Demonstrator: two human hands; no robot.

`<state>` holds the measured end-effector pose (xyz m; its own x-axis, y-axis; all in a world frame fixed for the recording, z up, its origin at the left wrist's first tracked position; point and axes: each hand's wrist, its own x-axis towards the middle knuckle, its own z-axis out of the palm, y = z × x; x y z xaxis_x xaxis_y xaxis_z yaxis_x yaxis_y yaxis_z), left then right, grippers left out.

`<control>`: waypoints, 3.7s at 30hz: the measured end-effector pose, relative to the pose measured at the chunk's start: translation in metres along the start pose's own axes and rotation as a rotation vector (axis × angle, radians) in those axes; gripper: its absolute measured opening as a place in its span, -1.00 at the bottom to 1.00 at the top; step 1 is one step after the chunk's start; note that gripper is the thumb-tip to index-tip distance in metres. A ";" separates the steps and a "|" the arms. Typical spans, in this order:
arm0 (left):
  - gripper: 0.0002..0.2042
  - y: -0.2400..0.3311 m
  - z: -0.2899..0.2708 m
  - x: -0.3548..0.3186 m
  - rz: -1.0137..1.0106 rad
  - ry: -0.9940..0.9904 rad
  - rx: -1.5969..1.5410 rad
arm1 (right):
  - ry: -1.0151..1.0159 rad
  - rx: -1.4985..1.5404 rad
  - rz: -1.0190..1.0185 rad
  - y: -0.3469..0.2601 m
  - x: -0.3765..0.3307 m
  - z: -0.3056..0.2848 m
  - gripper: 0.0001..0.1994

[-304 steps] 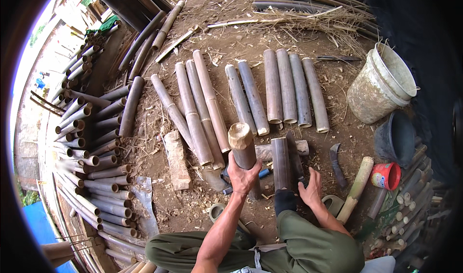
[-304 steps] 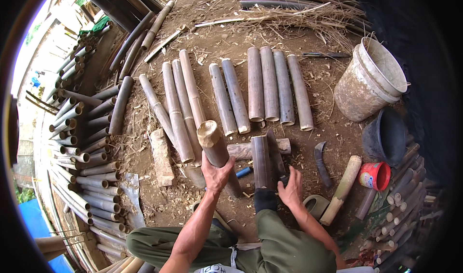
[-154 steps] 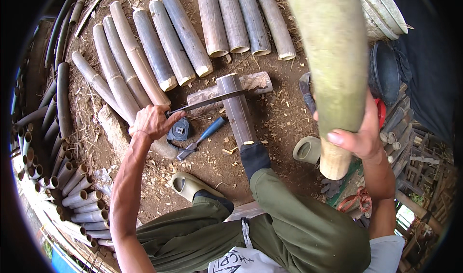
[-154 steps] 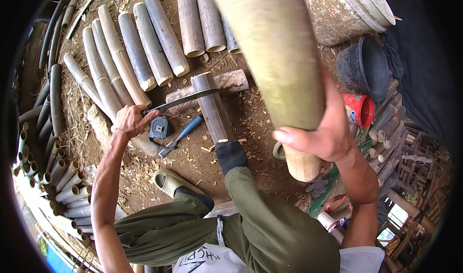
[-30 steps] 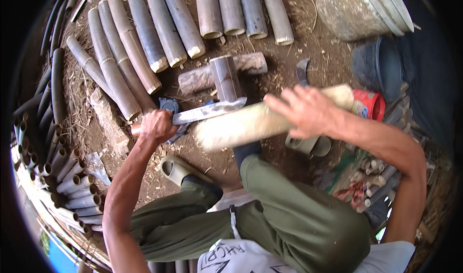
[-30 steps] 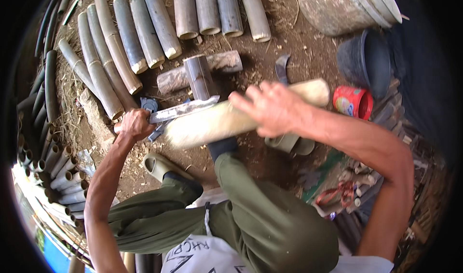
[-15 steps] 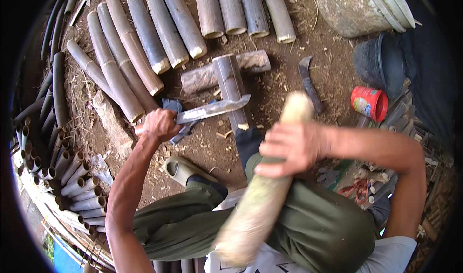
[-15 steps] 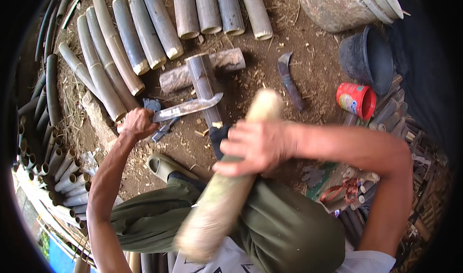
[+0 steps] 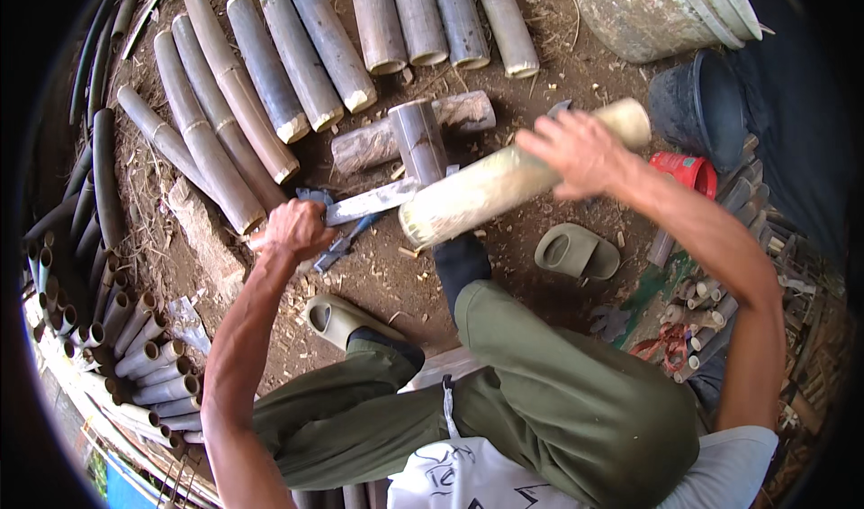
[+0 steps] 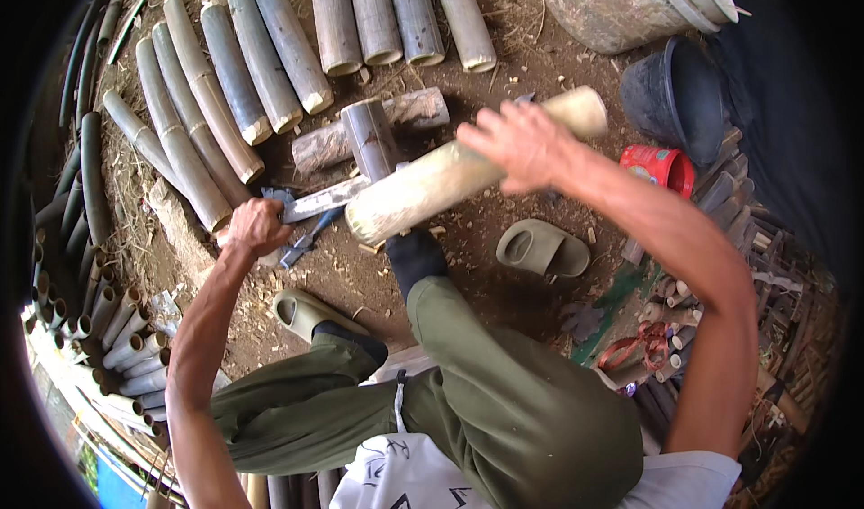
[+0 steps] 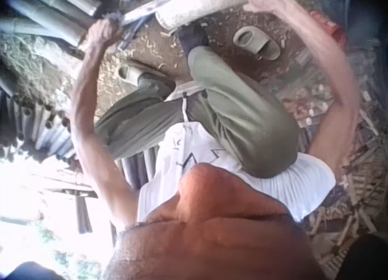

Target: The person measures, cuts, and carves bamboo segments using a measuring tape, saw, and carving tool.

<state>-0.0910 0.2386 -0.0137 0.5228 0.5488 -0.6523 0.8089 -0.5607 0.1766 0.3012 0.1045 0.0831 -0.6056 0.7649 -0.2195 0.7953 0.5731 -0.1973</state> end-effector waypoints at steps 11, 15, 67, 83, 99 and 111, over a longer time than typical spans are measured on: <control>-0.72 -0.001 0.009 0.005 0.042 0.171 -0.015 | 0.029 -0.002 0.108 0.006 -0.024 0.012 -0.16; -0.61 0.039 0.038 -0.036 -0.161 0.133 -0.135 | 0.089 0.422 0.148 -0.038 -0.045 -0.010 -0.09; -0.18 -0.031 -0.080 0.036 0.049 0.126 -0.091 | 0.438 1.554 0.815 -0.043 -0.063 -0.052 -0.07; -0.35 -0.025 -0.067 0.033 0.055 0.185 -0.063 | 0.548 0.666 0.625 -0.039 0.018 0.000 0.05; -0.26 -0.041 -0.058 0.049 -0.001 0.014 -0.067 | 0.531 0.427 0.540 0.006 0.042 0.003 0.06; -0.07 -0.040 -0.063 0.056 0.030 -0.149 -0.110 | 0.574 0.414 0.544 -0.020 0.043 0.004 0.06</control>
<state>-0.0769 0.3302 -0.0110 0.5081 0.4304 -0.7461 0.8223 -0.5000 0.2716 0.2587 0.1247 0.0736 0.0475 0.9932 0.1066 0.8287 0.0204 -0.5593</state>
